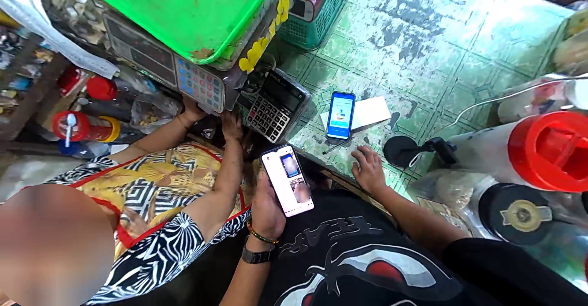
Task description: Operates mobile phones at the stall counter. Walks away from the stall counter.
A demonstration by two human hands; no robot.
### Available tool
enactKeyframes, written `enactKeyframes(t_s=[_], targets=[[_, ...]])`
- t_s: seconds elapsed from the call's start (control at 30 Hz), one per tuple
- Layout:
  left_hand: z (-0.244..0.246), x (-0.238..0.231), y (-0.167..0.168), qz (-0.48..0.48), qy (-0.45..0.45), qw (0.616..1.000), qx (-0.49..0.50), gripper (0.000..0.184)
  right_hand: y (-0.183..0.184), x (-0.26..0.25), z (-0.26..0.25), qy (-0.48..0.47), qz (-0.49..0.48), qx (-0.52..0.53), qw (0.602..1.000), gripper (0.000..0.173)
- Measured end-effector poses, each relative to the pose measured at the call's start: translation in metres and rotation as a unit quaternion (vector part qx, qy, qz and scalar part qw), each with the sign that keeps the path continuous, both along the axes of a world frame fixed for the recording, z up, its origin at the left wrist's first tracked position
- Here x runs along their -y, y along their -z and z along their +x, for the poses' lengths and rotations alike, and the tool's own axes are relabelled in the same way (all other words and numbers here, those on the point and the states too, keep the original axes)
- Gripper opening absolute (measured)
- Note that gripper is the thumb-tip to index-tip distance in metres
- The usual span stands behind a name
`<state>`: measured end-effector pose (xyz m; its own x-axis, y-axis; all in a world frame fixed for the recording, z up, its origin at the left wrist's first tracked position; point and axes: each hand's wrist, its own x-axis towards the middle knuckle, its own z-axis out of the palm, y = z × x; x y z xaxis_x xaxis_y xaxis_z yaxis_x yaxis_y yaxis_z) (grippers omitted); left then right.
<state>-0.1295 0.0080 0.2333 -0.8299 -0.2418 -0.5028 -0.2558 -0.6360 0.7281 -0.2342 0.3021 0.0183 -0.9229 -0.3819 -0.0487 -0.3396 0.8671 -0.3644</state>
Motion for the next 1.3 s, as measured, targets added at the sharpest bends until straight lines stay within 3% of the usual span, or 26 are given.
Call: enactKeyframes(t_s=[0.1, 0.27, 0.4, 0.47, 0.57, 0.67, 0.73, 0.8, 0.83, 0.93, 1.07, 1.17, 1.3], targets=[[-0.009, 0.002, 0.011, -0.001, -0.018, 0.999, 0.04, 0.065, -0.006, 0.004, -0.003, 0.019, -0.014, 0.011, 1.0, 0.037], [-0.008, 0.005, 0.019, 0.006, -0.025, 0.998, 0.053, 0.065, -0.049, 0.025, -0.033, 0.056, -0.099, 0.031, 0.993, 0.041], [-0.001, 0.006, 0.021, 0.006, -0.04, 0.998, 0.053, 0.066, -0.071, 0.049, -0.068, 0.03, -0.026, -0.005, 0.999, 0.075], [0.002, 0.008, 0.023, 0.009, -0.047, 0.998, 0.052, 0.066, -0.072, 0.053, -0.079, 0.006, 0.033, 0.007, 0.999, 0.083], [0.007, 0.013, 0.026, 0.011, -0.06, 0.997, 0.041, 0.065, -0.07, 0.048, -0.07, -0.021, 0.056, 0.002, 0.998, 0.072], [0.011, 0.017, 0.027, 0.015, -0.082, 0.995, 0.047, 0.063, -0.076, 0.034, -0.045, 0.001, -0.021, -0.003, 1.0, 0.048], [0.015, 0.02, 0.029, 0.033, -0.091, 0.994, 0.041, 0.064, -0.079, 0.023, -0.031, 0.052, -0.09, 0.05, 0.993, 0.041], [0.019, 0.021, 0.031, 0.049, -0.095, 0.994, 0.039, 0.064, -0.08, 0.017, -0.031, 0.14, -0.182, 0.167, 0.959, 0.041], [0.02, 0.022, 0.032, 0.055, -0.095, 0.993, 0.041, 0.064, -0.077, 0.018, -0.035, 0.199, -0.248, 0.231, 0.92, 0.04], [0.018, 0.021, 0.031, 0.059, -0.092, 0.993, 0.054, 0.065, -0.074, 0.029, -0.053, 0.326, -0.438, 0.358, 0.757, 0.041], [0.016, 0.02, 0.026, 0.049, -0.082, 0.994, 0.054, 0.064, -0.085, 0.059, -0.07, 0.396, -0.562, 0.428, 0.587, 0.046], [0.017, 0.02, 0.021, 0.046, -0.085, 0.995, 0.037, 0.064, -0.085, 0.076, -0.076, 0.433, -0.569, 0.421, 0.558, 0.051], [0.024, 0.023, 0.019, 0.045, -0.097, 0.994, 0.029, 0.063, -0.083, 0.085, -0.07, 0.417, -0.533, 0.409, 0.613, 0.052]])
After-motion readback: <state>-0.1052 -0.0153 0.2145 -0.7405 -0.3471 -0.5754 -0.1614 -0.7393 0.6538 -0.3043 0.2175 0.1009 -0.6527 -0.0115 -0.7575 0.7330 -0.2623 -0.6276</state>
